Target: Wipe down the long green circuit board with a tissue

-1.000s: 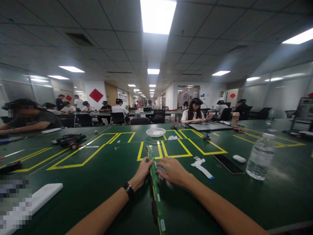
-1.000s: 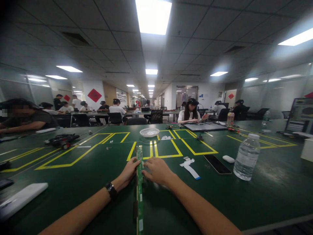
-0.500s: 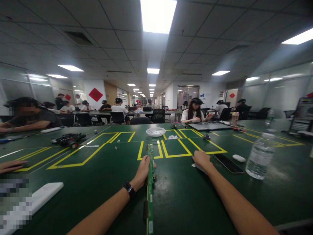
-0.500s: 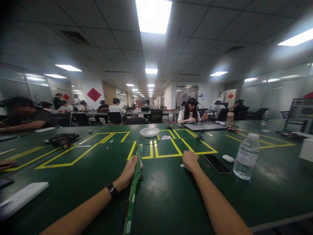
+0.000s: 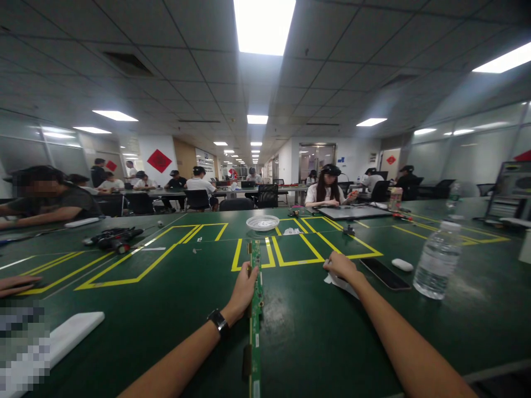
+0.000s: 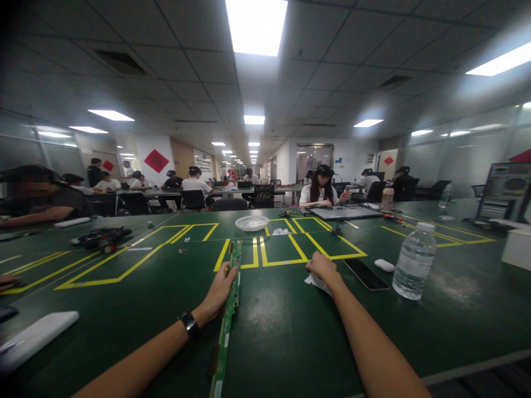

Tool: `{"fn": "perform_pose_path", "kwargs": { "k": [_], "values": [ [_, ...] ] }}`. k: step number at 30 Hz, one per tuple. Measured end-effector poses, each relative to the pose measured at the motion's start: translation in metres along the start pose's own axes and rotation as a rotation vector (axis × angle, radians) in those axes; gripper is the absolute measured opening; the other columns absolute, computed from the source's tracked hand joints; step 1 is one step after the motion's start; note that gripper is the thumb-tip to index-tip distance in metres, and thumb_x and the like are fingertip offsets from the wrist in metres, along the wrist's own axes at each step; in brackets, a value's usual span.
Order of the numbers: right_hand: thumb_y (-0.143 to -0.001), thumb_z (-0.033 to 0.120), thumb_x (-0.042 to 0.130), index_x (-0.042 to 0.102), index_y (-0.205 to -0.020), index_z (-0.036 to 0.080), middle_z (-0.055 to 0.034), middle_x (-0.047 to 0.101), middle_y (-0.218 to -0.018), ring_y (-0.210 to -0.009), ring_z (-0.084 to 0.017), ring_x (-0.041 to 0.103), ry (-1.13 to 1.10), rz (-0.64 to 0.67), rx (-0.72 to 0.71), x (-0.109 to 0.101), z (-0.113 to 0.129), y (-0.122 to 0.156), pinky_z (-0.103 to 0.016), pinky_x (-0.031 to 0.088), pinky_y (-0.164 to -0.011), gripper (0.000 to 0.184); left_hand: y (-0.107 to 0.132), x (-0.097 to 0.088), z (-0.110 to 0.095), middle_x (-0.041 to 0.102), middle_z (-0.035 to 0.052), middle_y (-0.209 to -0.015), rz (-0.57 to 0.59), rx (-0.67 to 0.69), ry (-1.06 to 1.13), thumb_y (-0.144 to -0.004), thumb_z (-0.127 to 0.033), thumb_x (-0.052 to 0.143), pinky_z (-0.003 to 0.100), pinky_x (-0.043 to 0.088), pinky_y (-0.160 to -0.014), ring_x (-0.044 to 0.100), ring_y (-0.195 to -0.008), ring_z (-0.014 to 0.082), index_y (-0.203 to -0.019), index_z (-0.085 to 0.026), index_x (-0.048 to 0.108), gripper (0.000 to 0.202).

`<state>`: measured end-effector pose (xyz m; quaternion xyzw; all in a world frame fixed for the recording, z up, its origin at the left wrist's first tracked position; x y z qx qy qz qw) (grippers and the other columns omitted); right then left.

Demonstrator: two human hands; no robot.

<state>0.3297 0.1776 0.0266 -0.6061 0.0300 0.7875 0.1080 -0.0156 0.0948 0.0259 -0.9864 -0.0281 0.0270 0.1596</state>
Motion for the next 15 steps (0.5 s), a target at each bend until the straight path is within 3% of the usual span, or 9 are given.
{"fn": "perform_pose_path", "kwargs": {
  "k": [4, 7, 11, 15],
  "values": [
    [-0.069, 0.026, 0.068, 0.063, -0.093, 0.013, -0.0098, 0.066, -0.090, -0.083, -0.019, 0.060, -0.295, 0.020, -0.295, 0.007, 0.054, 0.015, -0.025, 0.041, -0.067, 0.028, 0.004, 0.009, -0.003, 0.061, 0.0040, -0.091, 0.082, -0.013, -0.040, -0.084, -0.051, 0.047, 0.029, 0.044, -0.077, 0.059, -0.085, 0.0180, -0.102, -0.019, 0.051, 0.036],
    [-0.068, 0.032, 0.070, 0.063, -0.095, 0.013, -0.0051, 0.066, -0.079, -0.067, -0.013, 0.058, -0.614, 0.266, -0.452, 0.028, 0.104, 0.045, -0.021, 0.040, -0.058, 0.034, 0.007, 0.015, -0.004, 0.062, 0.0045, -0.096, 0.137, -0.021, -0.033, -0.084, -0.051, 0.047, 0.029, 0.044, -0.080, 0.059, -0.089, 0.0182, -0.104, -0.020, 0.050, 0.037],
    [-0.065, 0.036, 0.074, 0.063, -0.095, 0.011, -0.0042, 0.067, -0.074, -0.060, -0.011, 0.057, -0.921, 0.452, -0.470, 0.043, 0.145, 0.078, -0.020, 0.039, -0.054, 0.041, 0.006, 0.016, -0.001, 0.063, 0.0048, -0.096, 0.146, -0.044, -0.020, -0.083, -0.051, 0.049, 0.029, 0.044, -0.079, 0.059, -0.088, 0.0182, -0.103, -0.019, 0.050, 0.038],
    [-0.064, 0.042, 0.074, 0.064, -0.083, 0.011, -0.0057, 0.068, -0.074, -0.062, -0.012, 0.058, -1.044, 0.530, -0.453, 0.050, 0.162, 0.095, -0.021, 0.041, -0.057, 0.038, 0.004, 0.020, 0.004, 0.064, 0.0050, -0.093, 0.171, -0.059, 0.026, -0.080, -0.053, 0.052, 0.028, 0.046, -0.074, 0.061, -0.082, 0.0179, -0.102, -0.019, 0.050, 0.041]
  ]
}}
Point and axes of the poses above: each hand's wrist, its own y-axis away from the middle knuckle, its own x-axis out of the palm, z = x × y, the point moved 9 cm from there along -y, towards the middle knuckle
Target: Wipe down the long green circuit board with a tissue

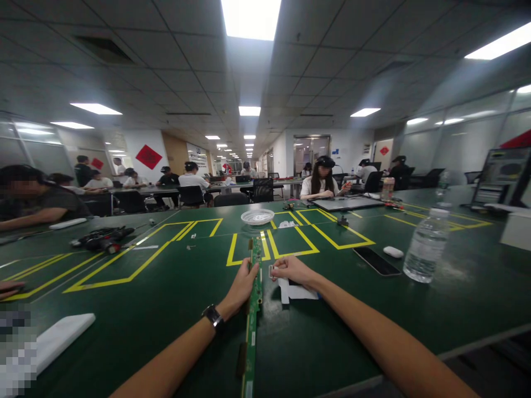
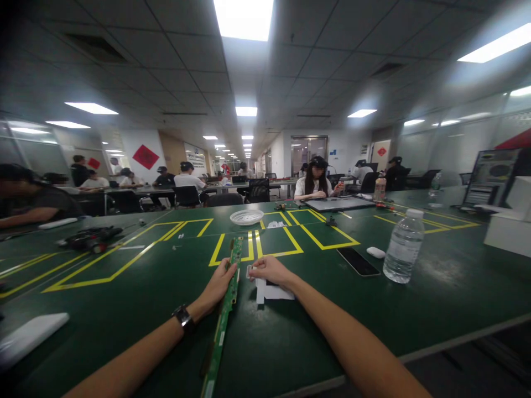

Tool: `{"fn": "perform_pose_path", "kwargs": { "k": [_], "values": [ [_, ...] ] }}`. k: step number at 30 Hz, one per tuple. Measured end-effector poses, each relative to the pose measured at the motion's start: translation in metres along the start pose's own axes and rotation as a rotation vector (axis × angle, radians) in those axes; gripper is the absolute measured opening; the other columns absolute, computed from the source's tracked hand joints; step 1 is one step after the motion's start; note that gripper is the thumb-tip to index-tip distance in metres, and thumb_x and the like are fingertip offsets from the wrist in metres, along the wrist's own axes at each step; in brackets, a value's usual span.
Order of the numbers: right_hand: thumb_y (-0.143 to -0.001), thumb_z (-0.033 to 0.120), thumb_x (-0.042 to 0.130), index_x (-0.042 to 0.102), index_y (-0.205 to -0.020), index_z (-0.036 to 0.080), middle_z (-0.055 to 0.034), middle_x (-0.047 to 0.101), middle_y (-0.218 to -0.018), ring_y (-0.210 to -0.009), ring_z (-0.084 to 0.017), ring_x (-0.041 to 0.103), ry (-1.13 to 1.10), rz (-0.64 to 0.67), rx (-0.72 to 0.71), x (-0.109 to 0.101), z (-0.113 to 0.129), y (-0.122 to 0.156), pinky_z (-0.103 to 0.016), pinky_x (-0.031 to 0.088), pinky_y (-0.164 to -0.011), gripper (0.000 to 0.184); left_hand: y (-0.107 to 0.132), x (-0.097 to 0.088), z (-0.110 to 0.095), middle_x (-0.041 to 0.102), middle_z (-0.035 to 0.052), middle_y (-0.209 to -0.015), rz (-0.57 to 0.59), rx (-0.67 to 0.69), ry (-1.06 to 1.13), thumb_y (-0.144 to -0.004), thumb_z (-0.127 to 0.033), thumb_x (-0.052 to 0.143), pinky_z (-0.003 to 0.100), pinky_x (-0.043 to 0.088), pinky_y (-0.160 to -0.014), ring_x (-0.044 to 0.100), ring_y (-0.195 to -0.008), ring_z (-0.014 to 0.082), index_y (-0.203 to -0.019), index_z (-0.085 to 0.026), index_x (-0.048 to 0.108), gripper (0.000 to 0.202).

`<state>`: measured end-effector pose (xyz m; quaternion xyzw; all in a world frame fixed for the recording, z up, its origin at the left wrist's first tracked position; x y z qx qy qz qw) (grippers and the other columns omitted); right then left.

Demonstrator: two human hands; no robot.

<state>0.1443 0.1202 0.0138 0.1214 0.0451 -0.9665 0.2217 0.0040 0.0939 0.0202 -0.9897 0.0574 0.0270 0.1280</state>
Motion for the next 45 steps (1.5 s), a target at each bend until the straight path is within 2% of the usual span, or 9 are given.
{"fn": "perform_pose_path", "kwargs": {
  "k": [7, 14, 23, 30, 38, 45],
  "values": [
    [-0.064, 0.043, 0.074, 0.064, -0.073, 0.011, -0.0049, 0.069, -0.073, -0.061, -0.011, 0.058, -0.125, 0.049, -0.006, 0.022, 0.006, 0.003, -0.020, 0.040, -0.056, 0.035, 0.003, 0.009, -0.001, 0.063, 0.0016, -0.085, 0.064, -0.061, 0.068, -0.080, -0.052, 0.055, 0.027, 0.049, -0.064, 0.062, -0.067, 0.0148, -0.103, -0.019, 0.045, 0.041],
    [-0.069, 0.040, 0.070, 0.067, -0.073, 0.011, -0.0034, 0.068, -0.068, -0.046, -0.006, 0.045, -0.093, 0.041, 0.030, 0.020, 0.003, 0.003, -0.018, 0.031, -0.045, 0.030, 0.008, 0.012, -0.010, 0.061, -0.0014, -0.073, 0.075, -0.065, 0.053, -0.083, -0.049, 0.051, 0.024, 0.046, -0.055, 0.060, -0.059, 0.0135, -0.102, -0.019, 0.044, 0.036],
    [-0.072, 0.042, 0.068, 0.068, -0.079, 0.011, -0.0033, 0.068, -0.070, -0.046, -0.005, 0.044, -0.039, 0.054, 0.021, 0.020, -0.003, 0.001, -0.017, 0.030, -0.044, 0.031, 0.005, 0.010, -0.004, 0.061, -0.0002, -0.075, 0.066, -0.048, 0.032, -0.081, -0.053, 0.051, 0.024, 0.046, -0.057, 0.060, -0.061, 0.0139, -0.105, -0.019, 0.045, 0.042],
    [-0.072, 0.040, 0.067, 0.068, -0.074, 0.010, -0.0027, 0.067, -0.067, -0.046, -0.005, 0.044, -0.037, 0.062, -0.022, 0.021, 0.002, 0.002, -0.017, 0.031, -0.045, 0.030, 0.003, 0.009, 0.000, 0.060, -0.0009, -0.076, 0.070, -0.048, 0.015, -0.083, -0.051, 0.049, 0.024, 0.046, -0.058, 0.059, -0.060, 0.0130, -0.104, -0.019, 0.045, 0.039],
    [-0.071, 0.036, 0.068, 0.067, -0.074, 0.011, -0.0022, 0.067, -0.066, -0.048, -0.006, 0.048, -0.079, 0.052, 0.046, 0.021, 0.006, 0.007, -0.017, 0.035, -0.046, 0.025, 0.003, 0.010, 0.000, 0.062, 0.0000, -0.079, 0.082, -0.027, -0.004, -0.081, -0.054, 0.050, 0.026, 0.046, -0.060, 0.059, -0.063, 0.0145, -0.103, -0.019, 0.046, 0.042],
    [-0.071, 0.036, 0.068, 0.067, -0.074, 0.011, -0.0016, 0.066, -0.065, -0.045, -0.006, 0.045, -0.068, 0.042, 0.055, 0.020, 0.003, 0.005, -0.017, 0.032, -0.044, 0.025, 0.001, 0.006, -0.001, 0.060, -0.0005, -0.077, 0.057, 0.002, -0.040, -0.082, -0.052, 0.050, 0.026, 0.046, -0.062, 0.058, -0.064, 0.0139, -0.102, -0.018, 0.047, 0.040]
  ]
}}
Point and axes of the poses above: each hand's wrist, its own y-axis away from the middle knuckle, its own x-axis out of the palm, z = x × y, the point moved 9 cm from there along -y, towards the middle knuckle
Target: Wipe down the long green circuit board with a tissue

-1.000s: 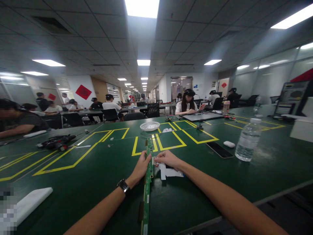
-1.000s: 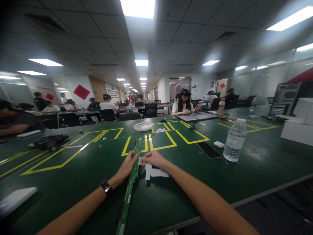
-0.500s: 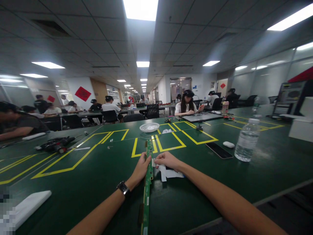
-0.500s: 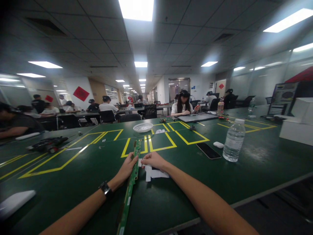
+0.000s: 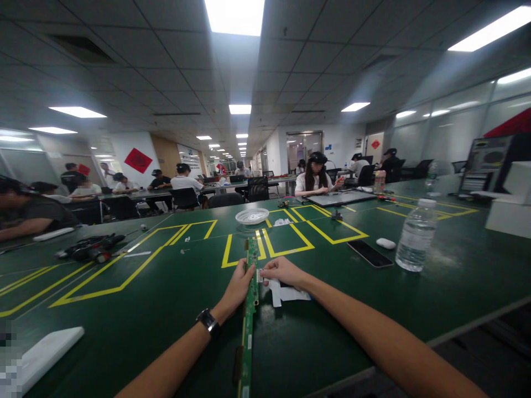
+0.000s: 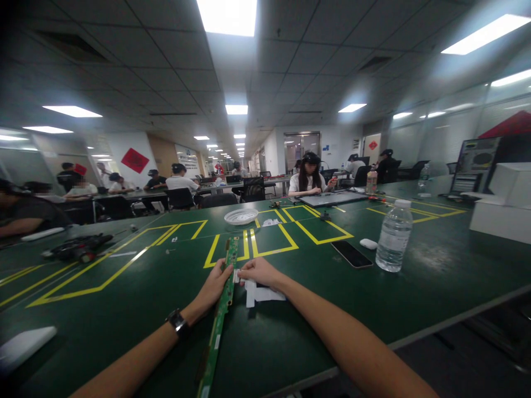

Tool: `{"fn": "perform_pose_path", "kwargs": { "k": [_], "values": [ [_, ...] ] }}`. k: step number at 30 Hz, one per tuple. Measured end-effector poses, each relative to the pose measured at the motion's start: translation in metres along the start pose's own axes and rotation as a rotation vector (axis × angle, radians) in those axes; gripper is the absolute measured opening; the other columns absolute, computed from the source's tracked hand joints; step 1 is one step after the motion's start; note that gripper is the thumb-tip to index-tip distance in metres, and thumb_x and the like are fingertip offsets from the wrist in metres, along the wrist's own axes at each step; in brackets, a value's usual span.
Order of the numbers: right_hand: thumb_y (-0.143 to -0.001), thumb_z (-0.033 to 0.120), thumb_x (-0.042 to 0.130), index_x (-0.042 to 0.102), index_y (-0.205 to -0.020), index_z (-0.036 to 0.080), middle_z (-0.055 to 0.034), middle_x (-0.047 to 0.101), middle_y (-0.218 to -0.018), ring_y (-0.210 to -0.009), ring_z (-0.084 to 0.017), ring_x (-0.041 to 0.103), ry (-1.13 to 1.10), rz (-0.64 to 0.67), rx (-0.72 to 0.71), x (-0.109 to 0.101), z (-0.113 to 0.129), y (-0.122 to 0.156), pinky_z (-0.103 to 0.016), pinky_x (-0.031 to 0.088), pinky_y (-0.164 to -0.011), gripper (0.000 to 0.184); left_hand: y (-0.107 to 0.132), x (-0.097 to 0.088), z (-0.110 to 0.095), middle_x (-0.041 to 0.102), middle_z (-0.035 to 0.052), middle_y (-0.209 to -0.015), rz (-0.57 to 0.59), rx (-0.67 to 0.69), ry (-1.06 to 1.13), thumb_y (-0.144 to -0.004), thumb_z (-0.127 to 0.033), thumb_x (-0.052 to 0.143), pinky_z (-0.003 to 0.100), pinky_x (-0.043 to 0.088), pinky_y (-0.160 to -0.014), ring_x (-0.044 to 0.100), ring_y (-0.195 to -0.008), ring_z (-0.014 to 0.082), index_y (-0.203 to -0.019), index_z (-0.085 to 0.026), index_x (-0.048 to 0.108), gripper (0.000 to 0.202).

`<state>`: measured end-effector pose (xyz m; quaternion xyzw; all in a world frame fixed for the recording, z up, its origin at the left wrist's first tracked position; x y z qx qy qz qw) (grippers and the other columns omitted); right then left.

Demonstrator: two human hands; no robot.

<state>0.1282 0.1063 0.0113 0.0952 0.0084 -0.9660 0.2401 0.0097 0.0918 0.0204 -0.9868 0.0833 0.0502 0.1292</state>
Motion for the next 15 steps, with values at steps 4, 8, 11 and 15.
{"fn": "perform_pose_path", "kwargs": {
  "k": [4, 8, 11, 15],
  "values": [
    [-0.072, 0.036, 0.068, 0.066, -0.072, 0.012, -0.0013, 0.066, -0.065, -0.046, -0.006, 0.046, -0.007, 0.013, -0.008, 0.0020, 0.0020, 0.0011, -0.017, 0.033, -0.045, 0.024, 0.0015, 0.0031, -0.0002, 0.061, 0.0006, -0.077, 0.023, -0.018, 0.022, -0.082, -0.053, 0.049, 0.027, 0.047, -0.061, 0.060, -0.064, 0.0147, -0.104, -0.018, 0.046, 0.042],
    [-0.072, 0.035, 0.068, 0.066, -0.072, 0.012, -0.0009, 0.066, -0.064, -0.046, -0.006, 0.047, -0.002, 0.011, -0.006, 0.0019, 0.0028, 0.0021, -0.017, 0.034, -0.045, 0.023, 0.0022, 0.0051, -0.0008, 0.062, 0.0011, -0.079, 0.029, -0.029, 0.036, -0.082, -0.053, 0.049, 0.026, 0.046, -0.059, 0.059, -0.063, 0.0143, -0.106, -0.018, 0.045, 0.042],
    [-0.072, 0.034, 0.068, 0.066, -0.072, 0.012, -0.0009, 0.065, -0.063, -0.047, -0.007, 0.048, -0.002, 0.010, -0.003, 0.0020, 0.0022, 0.0018, -0.018, 0.035, -0.045, 0.023, 0.0019, 0.0046, -0.0007, 0.061, 0.0005, -0.079, 0.018, -0.045, 0.037, -0.081, -0.053, 0.050, 0.025, 0.046, -0.059, 0.059, -0.062, 0.0142, -0.106, -0.019, 0.045, 0.042],
    [-0.072, 0.034, 0.068, 0.066, -0.072, 0.012, -0.0009, 0.066, -0.064, -0.048, -0.007, 0.050, -0.003, 0.008, -0.007, 0.0025, 0.0018, 0.0015, -0.018, 0.036, -0.046, 0.022, 0.0014, 0.0029, -0.0021, 0.061, 0.0010, -0.080, 0.003, -0.027, 0.012, -0.080, -0.053, 0.052, 0.026, 0.046, -0.063, 0.059, -0.066, 0.0152, -0.103, -0.019, 0.047, 0.042]
  ]
}}
Point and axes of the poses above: each hand's wrist, its own y-axis away from the middle knuckle, its own x-axis out of the palm, z = x × y, the point moved 9 cm from there along -y, towards the middle knuckle
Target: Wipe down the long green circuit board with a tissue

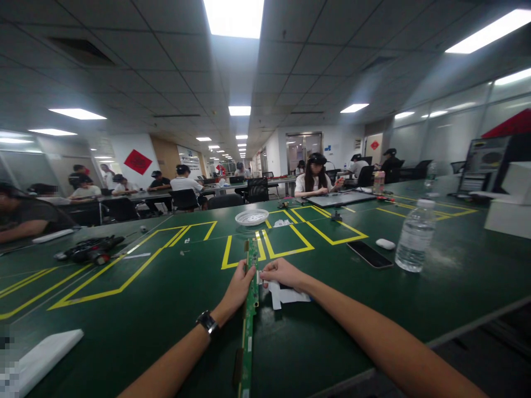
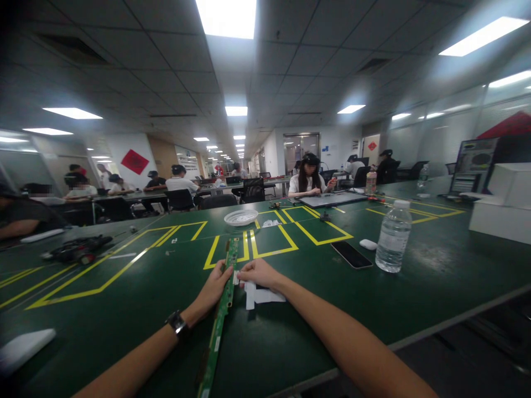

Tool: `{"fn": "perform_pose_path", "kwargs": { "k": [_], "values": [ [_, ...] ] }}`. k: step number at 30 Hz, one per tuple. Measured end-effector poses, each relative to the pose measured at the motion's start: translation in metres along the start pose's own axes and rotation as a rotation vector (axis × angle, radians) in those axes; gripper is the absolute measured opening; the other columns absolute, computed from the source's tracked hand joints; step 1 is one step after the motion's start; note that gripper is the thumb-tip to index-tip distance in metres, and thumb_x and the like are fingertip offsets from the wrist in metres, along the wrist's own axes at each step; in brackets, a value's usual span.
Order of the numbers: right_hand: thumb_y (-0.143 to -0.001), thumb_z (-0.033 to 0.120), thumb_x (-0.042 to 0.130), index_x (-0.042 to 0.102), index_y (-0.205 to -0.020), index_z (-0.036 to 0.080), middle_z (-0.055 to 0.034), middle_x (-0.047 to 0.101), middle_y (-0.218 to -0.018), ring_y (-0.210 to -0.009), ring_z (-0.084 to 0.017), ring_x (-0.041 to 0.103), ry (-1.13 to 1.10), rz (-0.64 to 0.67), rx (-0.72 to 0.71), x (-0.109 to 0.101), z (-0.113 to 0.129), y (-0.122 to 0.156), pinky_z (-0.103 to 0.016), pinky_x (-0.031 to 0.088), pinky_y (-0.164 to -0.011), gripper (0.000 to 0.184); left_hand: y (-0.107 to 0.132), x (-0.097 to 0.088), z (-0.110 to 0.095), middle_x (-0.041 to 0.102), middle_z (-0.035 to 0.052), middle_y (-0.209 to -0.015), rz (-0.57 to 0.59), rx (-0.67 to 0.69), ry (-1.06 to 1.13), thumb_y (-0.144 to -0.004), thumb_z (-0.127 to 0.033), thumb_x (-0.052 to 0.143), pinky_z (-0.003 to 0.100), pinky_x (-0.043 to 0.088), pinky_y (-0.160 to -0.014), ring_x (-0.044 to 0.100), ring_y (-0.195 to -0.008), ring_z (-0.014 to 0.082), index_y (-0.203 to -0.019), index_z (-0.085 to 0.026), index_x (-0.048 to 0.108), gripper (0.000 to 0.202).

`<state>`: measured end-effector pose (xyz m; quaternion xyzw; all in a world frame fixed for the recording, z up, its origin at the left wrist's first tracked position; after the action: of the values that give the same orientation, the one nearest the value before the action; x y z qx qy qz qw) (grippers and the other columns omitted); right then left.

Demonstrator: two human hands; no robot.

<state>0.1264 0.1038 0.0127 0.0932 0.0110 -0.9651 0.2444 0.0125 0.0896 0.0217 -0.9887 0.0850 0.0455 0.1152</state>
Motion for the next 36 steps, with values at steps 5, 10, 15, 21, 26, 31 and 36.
{"fn": "perform_pose_path", "kwargs": {
  "k": [5, 10, 15, 21, 26, 31, 36],
  "values": [
    [-0.072, 0.035, 0.068, 0.067, -0.074, 0.012, -0.0004, 0.066, -0.065, -0.048, -0.007, 0.049, -0.002, 0.010, 0.002, -0.001, -0.002, -0.001, -0.018, 0.036, -0.046, 0.023, -0.001, -0.002, 0.002, 0.062, 0.0017, -0.082, -0.003, 0.019, -0.023, -0.081, -0.053, 0.050, 0.028, 0.047, -0.068, 0.059, -0.070, 0.0160, -0.104, -0.019, 0.048, 0.042],
    [-0.073, 0.037, 0.068, 0.067, -0.077, 0.013, -0.0010, 0.067, -0.068, -0.050, -0.008, 0.052, -0.008, 0.024, 0.001, -0.001, -0.005, -0.002, -0.018, 0.038, -0.048, 0.024, -0.002, -0.004, 0.002, 0.061, 0.0011, -0.082, -0.021, 0.033, -0.033, -0.080, -0.053, 0.051, 0.027, 0.046, -0.068, 0.059, -0.072, 0.0160, -0.102, -0.018, 0.049, 0.041],
    [-0.073, 0.037, 0.068, 0.067, -0.076, 0.013, -0.0010, 0.066, -0.067, -0.050, -0.007, 0.050, -0.002, 0.018, -0.002, -0.001, -0.001, 0.000, -0.018, 0.036, -0.047, 0.025, -0.002, -0.003, 0.003, 0.061, 0.0014, -0.082, -0.009, 0.034, -0.027, -0.082, -0.052, 0.049, 0.027, 0.046, -0.067, 0.059, -0.071, 0.0159, -0.102, -0.018, 0.048, 0.039],
    [-0.073, 0.037, 0.068, 0.066, -0.076, 0.012, -0.0010, 0.065, -0.065, -0.048, -0.007, 0.049, 0.015, 0.004, 0.006, 0.000, 0.000, 0.001, -0.019, 0.036, -0.047, 0.025, -0.002, -0.002, 0.004, 0.061, 0.0010, -0.081, 0.013, 0.025, -0.015, -0.083, -0.052, 0.049, 0.027, 0.047, -0.064, 0.059, -0.068, 0.0156, -0.104, -0.019, 0.047, 0.040],
    [-0.071, 0.038, 0.068, 0.066, -0.076, 0.011, -0.0014, 0.066, -0.067, -0.050, -0.007, 0.051, 0.007, 0.021, -0.005, 0.002, -0.004, -0.002, -0.018, 0.037, -0.048, 0.027, -0.003, 0.000, 0.010, 0.060, -0.0002, -0.079, 0.024, -0.016, 0.027, -0.082, -0.052, 0.050, 0.026, 0.047, -0.059, 0.060, -0.063, 0.0144, -0.106, -0.019, 0.045, 0.041],
    [-0.071, 0.039, 0.068, 0.067, -0.076, 0.012, -0.0016, 0.066, -0.067, -0.050, -0.008, 0.051, 0.018, 0.023, -0.027, 0.000, -0.008, -0.005, -0.019, 0.037, -0.049, 0.028, -0.005, -0.002, 0.011, 0.060, -0.0011, -0.077, 0.005, 0.000, 0.016, -0.082, -0.050, 0.051, 0.026, 0.047, -0.062, 0.059, -0.062, 0.0136, -0.104, -0.019, 0.045, 0.038],
    [-0.072, 0.040, 0.067, 0.067, -0.075, 0.012, -0.0011, 0.065, -0.066, -0.049, -0.007, 0.049, 0.032, 0.017, -0.030, -0.003, -0.009, -0.006, -0.018, 0.036, -0.048, 0.028, -0.005, -0.005, 0.009, 0.061, -0.0001, -0.081, -0.008, 0.023, 0.006, -0.082, -0.050, 0.050, 0.027, 0.046, -0.066, 0.059, -0.066, 0.0139, -0.104, -0.019, 0.048, 0.038]
  ]
}}
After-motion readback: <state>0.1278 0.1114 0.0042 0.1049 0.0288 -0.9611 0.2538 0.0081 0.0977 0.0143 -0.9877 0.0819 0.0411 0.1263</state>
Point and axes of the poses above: each hand's wrist, its own y-axis away from the middle knuckle, its own x-axis out of the palm, z = x × y, the point moved 9 cm from there along -y, towards the middle knuckle
